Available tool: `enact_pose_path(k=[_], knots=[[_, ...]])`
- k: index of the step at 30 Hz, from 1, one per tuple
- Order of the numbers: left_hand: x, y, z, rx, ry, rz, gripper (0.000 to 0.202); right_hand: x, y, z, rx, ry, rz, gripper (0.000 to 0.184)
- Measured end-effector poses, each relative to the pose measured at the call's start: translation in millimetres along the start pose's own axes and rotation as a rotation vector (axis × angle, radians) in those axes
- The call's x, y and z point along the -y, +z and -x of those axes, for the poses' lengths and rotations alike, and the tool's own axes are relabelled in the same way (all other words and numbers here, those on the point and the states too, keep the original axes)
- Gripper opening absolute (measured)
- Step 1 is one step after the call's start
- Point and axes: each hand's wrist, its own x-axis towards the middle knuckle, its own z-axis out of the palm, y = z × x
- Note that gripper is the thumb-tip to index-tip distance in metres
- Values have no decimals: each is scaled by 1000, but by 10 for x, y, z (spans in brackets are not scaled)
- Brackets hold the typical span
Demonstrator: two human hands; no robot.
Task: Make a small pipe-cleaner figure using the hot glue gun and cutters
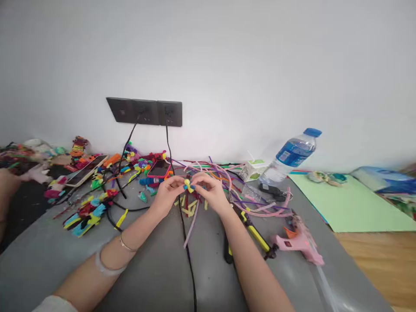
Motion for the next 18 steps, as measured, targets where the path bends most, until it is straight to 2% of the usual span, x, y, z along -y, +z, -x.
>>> enact_pose_path(k=[18], knots=[[16,-33,6,18,0,9,24,-16,17,-1,-7,22,-5,16]])
